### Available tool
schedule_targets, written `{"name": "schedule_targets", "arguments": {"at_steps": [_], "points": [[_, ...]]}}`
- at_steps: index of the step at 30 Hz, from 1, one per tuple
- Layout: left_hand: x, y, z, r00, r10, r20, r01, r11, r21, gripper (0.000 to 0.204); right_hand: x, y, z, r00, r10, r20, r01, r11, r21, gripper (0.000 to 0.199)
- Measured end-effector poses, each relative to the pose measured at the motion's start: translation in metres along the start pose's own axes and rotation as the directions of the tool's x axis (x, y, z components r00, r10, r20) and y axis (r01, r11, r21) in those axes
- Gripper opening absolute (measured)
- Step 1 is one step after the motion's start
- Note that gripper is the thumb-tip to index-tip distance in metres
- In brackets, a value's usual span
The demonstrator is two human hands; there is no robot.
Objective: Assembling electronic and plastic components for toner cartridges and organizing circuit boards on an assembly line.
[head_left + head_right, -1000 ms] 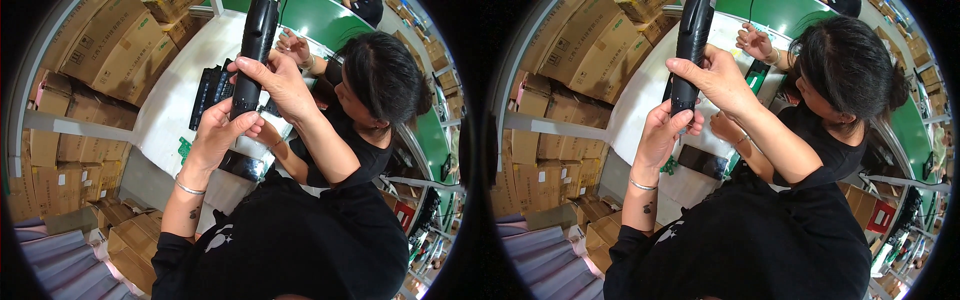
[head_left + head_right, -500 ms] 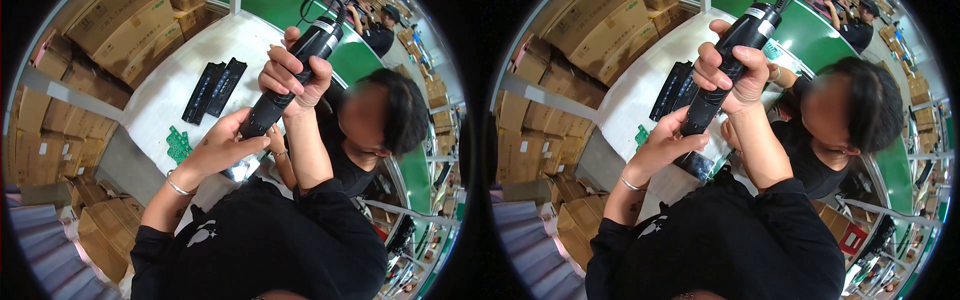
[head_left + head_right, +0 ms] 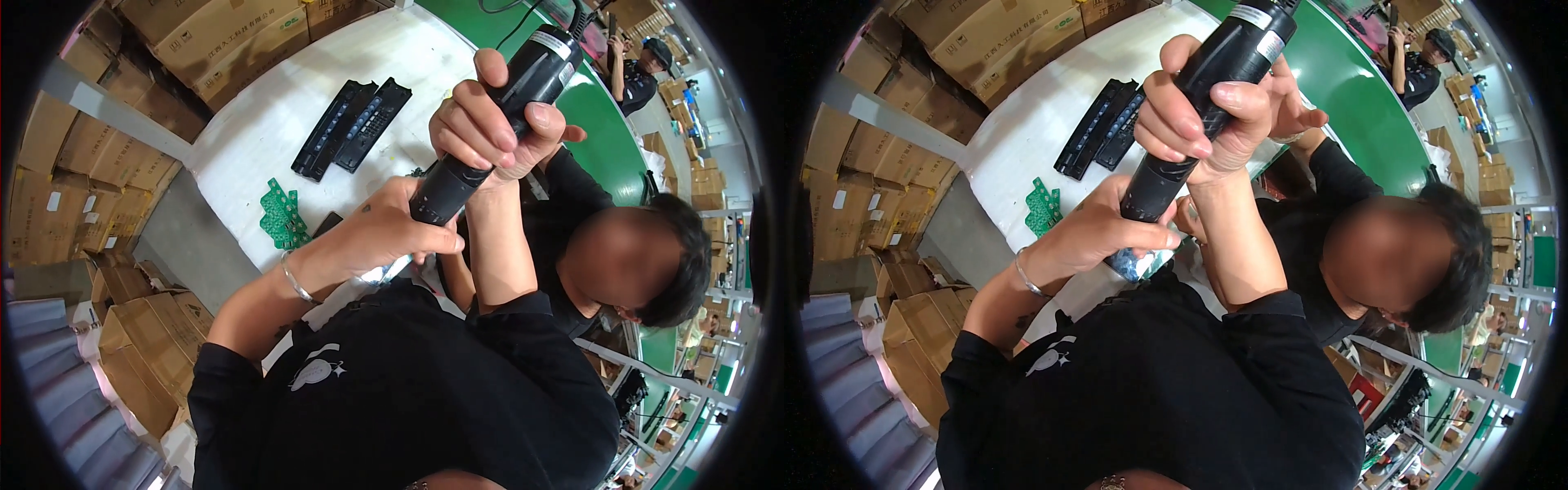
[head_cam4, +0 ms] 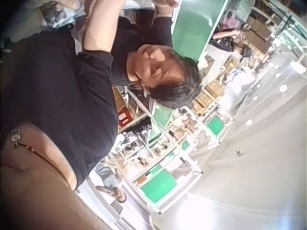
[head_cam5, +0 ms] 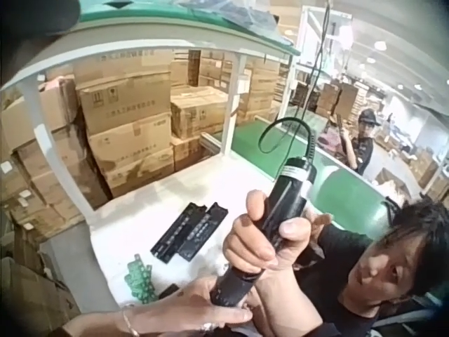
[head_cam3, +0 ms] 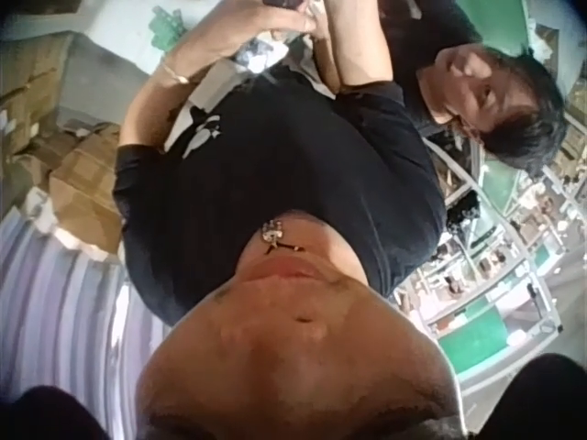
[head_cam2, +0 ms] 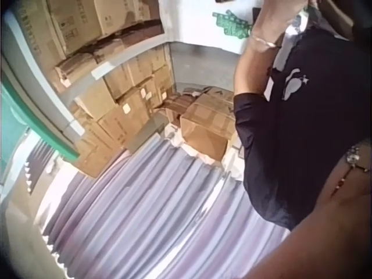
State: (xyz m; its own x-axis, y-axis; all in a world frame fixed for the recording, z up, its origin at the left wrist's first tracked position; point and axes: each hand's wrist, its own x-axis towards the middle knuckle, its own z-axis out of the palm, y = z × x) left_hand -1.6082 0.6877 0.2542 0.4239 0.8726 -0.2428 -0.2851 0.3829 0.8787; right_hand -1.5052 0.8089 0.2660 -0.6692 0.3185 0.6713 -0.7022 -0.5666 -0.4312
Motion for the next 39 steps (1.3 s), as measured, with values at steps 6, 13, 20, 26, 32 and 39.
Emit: {"name": "schedule_targets", "arguments": {"at_steps": [6, 13, 20, 26, 32, 39], "points": [[-0.003, 0.000, 0.004, 1.000, -0.020, 0.010, 0.020, 0.998, -0.061, 0.019, -0.001, 0.003, 0.011, 0.994, 0.024, -0.104, -0.013, 0.995, 0.097, 0.021], [-0.002, -0.001, 0.002, 0.998, -0.026, 0.053, 0.028, 0.999, -0.033, 0.020, -0.001, -0.001, 0.008, 0.997, 0.046, -0.055, -0.042, 0.997, 0.069, 0.023], [0.006, -0.003, 0.000, 0.995, -0.042, 0.096, 0.049, 0.996, -0.080, 0.019, -0.001, 0.000, -0.008, 1.000, 0.002, 0.026, -0.005, 0.994, 0.105, 0.046], [0.025, -0.010, -0.003, 0.989, -0.069, 0.130, 0.078, 0.994, -0.070, 0.019, -0.013, -0.019, -0.029, 0.989, -0.088, 0.117, 0.088, 0.996, 0.000, 0.091], [0.055, -0.029, -0.011, 0.988, -0.038, 0.148, 0.048, 0.997, -0.066, 0.016, -0.029, -0.028, -0.030, 0.974, -0.117, -0.195, 0.121, 0.993, 0.011, 0.033], [0.116, -0.052, -0.028, 0.995, -0.053, 0.082, 0.048, 0.997, 0.063, 0.016, -0.085, -0.043, -0.059, 0.742, -0.109, -0.661, -0.161, 0.928, -0.335, 0.055]]}}
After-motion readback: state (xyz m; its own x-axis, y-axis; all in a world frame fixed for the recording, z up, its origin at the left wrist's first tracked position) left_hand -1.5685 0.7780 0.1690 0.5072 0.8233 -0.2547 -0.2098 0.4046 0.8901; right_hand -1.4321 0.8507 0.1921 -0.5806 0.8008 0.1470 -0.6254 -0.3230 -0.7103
